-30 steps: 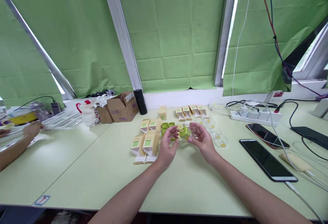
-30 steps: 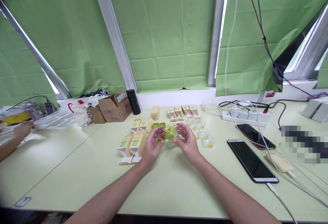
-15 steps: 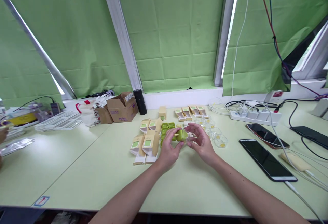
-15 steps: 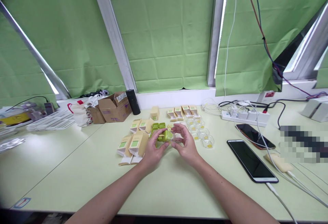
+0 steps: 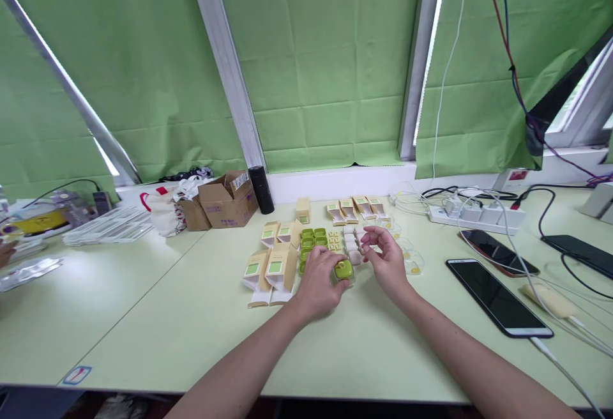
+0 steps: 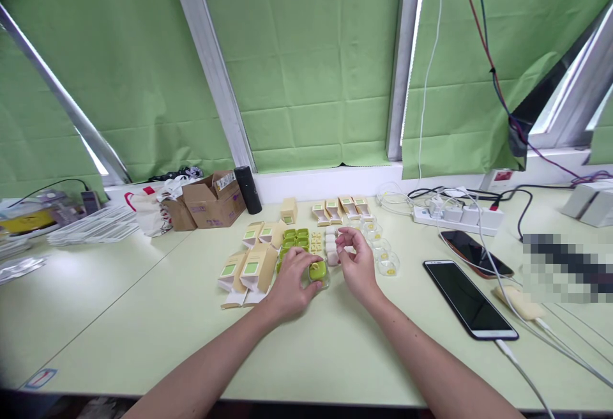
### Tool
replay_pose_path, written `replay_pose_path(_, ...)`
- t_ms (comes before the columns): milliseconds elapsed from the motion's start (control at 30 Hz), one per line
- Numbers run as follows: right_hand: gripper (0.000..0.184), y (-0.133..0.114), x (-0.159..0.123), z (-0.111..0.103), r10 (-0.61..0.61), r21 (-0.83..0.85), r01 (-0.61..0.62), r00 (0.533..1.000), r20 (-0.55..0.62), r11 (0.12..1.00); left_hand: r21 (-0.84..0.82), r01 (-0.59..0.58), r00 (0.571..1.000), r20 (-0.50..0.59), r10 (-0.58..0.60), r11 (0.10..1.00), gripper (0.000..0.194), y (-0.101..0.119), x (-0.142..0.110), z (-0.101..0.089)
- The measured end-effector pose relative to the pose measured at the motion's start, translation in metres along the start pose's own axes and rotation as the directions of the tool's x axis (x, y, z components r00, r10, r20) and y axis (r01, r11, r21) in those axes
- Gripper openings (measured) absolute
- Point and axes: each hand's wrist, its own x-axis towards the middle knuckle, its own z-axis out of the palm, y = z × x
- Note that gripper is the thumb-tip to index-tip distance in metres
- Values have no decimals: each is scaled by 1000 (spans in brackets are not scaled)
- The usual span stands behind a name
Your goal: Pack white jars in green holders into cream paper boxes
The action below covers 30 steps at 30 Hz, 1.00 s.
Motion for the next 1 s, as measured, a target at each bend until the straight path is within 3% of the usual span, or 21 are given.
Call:
replay_pose_path(233, 31, 4, 0, 1, 9, 10, -10, 999, 36, 1000, 104, -2, 996, 89, -7, 995, 41, 1, 1, 1)
replay_pose_path(567, 30, 5, -1, 2, 15, 2, -15, 998, 68, 1000, 104, -29, 989, 150, 13, 994, 55, 5, -1, -3)
replay_pose_path(700, 30, 4, -1, 1, 26, -5, -25, 997, 71, 1000, 22, -56, 998, 34, 55, 998, 41, 3, 3, -5)
replay_pose_path(833, 28, 2, -1, 2, 19, -24, -18, 998, 57, 1000, 46, 36, 993, -111, -31, 998, 28, -4, 20, -9)
replay_pose_path(933, 27, 2, -1, 2, 15, -42, -13, 999, 48, 999, 200, 73, 994, -97, -54, 977, 32, -11, 39, -15)
replay_pose_path(1000, 26, 3, -1, 2, 10, -56, -7, 999, 48, 998, 320, 59, 998, -9, -59, 945, 35, -16, 54, -19)
